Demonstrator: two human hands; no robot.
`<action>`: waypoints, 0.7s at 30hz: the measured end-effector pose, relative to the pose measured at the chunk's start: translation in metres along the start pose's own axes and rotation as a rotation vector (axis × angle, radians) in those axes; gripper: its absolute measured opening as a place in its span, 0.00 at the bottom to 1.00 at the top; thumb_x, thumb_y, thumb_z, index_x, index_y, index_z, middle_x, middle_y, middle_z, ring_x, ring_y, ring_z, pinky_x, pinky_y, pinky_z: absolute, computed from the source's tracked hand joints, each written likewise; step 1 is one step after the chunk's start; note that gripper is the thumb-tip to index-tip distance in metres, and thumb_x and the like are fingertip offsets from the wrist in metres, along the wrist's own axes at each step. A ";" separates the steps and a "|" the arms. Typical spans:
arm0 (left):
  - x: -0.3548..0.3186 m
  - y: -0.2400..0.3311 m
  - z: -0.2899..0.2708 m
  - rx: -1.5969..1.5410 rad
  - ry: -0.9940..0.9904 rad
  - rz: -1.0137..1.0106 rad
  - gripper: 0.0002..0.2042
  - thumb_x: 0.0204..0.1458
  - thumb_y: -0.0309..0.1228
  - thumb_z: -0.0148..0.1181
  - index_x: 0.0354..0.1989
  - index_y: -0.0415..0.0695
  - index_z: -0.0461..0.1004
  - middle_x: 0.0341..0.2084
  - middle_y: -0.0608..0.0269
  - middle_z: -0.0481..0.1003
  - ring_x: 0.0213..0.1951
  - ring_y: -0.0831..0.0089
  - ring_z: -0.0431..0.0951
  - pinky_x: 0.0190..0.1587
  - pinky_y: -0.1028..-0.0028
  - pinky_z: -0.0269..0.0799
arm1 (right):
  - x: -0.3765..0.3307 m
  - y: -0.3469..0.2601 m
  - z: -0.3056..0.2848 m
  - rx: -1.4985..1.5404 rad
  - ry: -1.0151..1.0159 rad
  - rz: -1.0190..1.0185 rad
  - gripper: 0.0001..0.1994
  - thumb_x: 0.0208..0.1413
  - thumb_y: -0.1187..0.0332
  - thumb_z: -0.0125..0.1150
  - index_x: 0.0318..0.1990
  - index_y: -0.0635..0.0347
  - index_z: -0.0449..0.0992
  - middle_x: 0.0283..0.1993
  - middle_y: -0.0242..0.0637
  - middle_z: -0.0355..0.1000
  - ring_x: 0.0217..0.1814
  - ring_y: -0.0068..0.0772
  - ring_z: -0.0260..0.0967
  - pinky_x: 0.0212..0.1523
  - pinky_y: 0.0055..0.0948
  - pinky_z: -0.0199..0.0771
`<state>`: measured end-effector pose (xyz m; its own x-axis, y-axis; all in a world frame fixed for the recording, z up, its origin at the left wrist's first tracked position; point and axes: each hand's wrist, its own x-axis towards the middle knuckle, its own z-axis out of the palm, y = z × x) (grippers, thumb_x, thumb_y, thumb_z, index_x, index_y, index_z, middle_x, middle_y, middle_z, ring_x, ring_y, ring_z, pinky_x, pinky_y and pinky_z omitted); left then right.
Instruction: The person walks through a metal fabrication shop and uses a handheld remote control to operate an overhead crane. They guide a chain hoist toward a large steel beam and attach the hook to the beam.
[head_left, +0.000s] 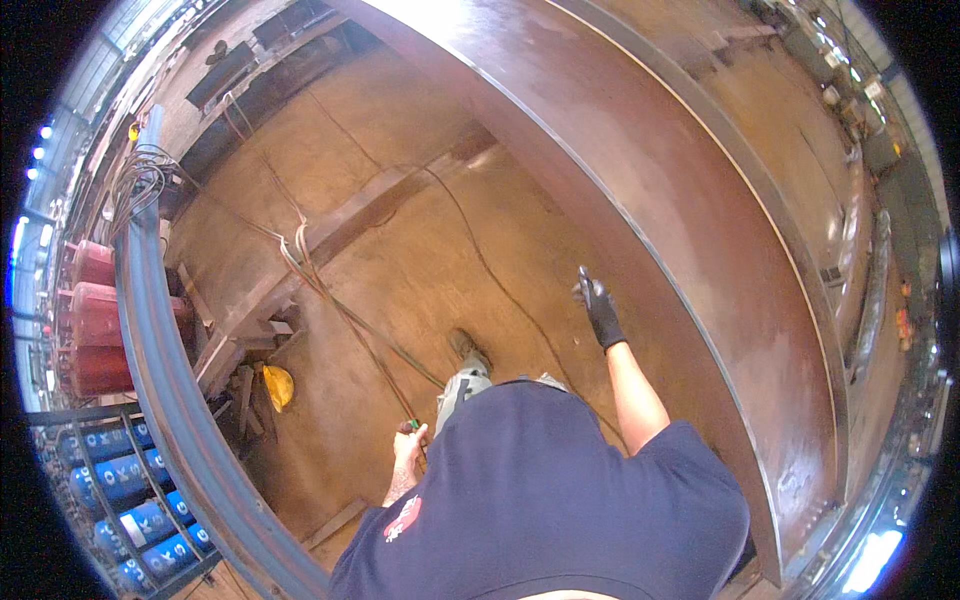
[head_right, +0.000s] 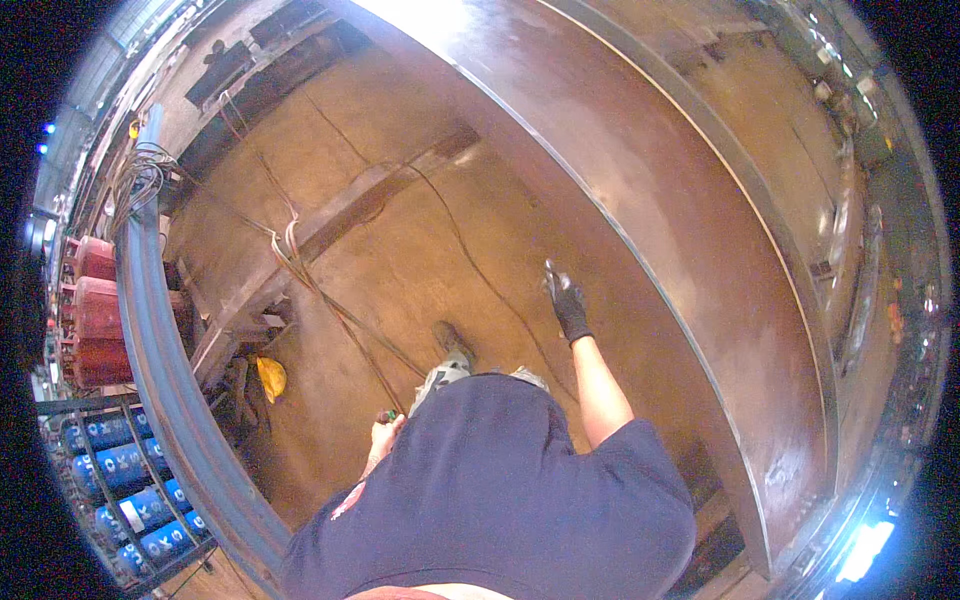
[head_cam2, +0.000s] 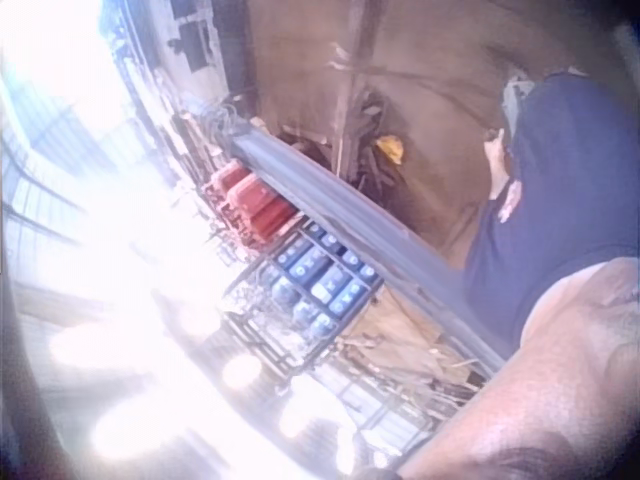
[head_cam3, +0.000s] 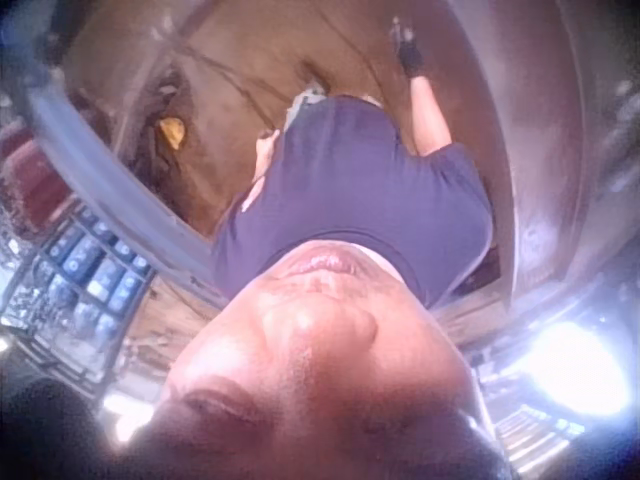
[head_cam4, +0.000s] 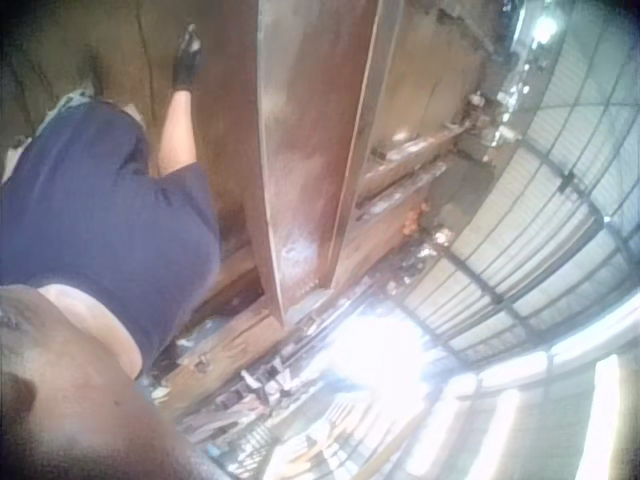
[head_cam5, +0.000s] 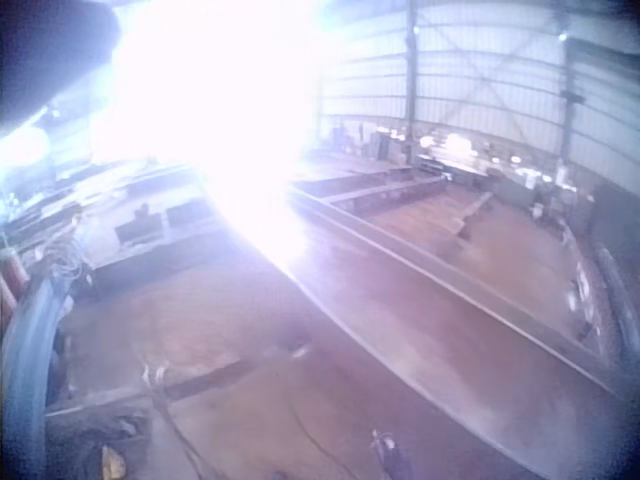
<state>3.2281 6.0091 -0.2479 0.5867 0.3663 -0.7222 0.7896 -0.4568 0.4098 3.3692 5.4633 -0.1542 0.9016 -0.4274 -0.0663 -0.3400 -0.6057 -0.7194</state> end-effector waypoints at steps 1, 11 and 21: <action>0.024 0.035 -0.010 -0.138 -0.073 0.011 0.26 0.35 0.43 0.74 0.42 0.42 0.74 0.38 0.57 0.77 0.42 0.66 0.76 0.46 0.66 0.70 | 0.026 0.016 0.014 -0.131 -0.112 0.010 0.16 0.54 0.62 0.53 0.50 0.53 0.72 0.34 0.40 0.75 0.36 0.33 0.72 0.36 0.32 0.69; 0.140 0.238 -0.110 -0.017 0.079 0.277 0.25 0.37 0.41 0.73 0.42 0.45 0.72 0.36 0.64 0.76 0.39 0.71 0.75 0.44 0.69 0.70 | 0.151 -0.165 0.090 -0.063 -0.328 -0.188 0.37 0.50 0.51 0.58 0.67 0.42 0.51 0.70 0.46 0.47 0.71 0.48 0.45 0.65 0.42 0.49; 0.249 0.251 -0.098 -0.106 0.044 0.045 0.22 0.41 0.44 0.69 0.39 0.41 0.73 0.32 0.61 0.78 0.33 0.69 0.75 0.38 0.68 0.70 | 0.269 0.040 0.227 -0.770 -0.425 0.002 0.19 0.56 0.58 0.47 0.49 0.56 0.75 0.52 0.44 0.71 0.52 0.45 0.70 0.61 0.45 0.56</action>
<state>3.5904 6.0655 -0.2703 0.6277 0.3839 -0.6772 0.7754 -0.3862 0.4997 3.6594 5.4768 -0.3576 0.8720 -0.2358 -0.4290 -0.2892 -0.9552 -0.0628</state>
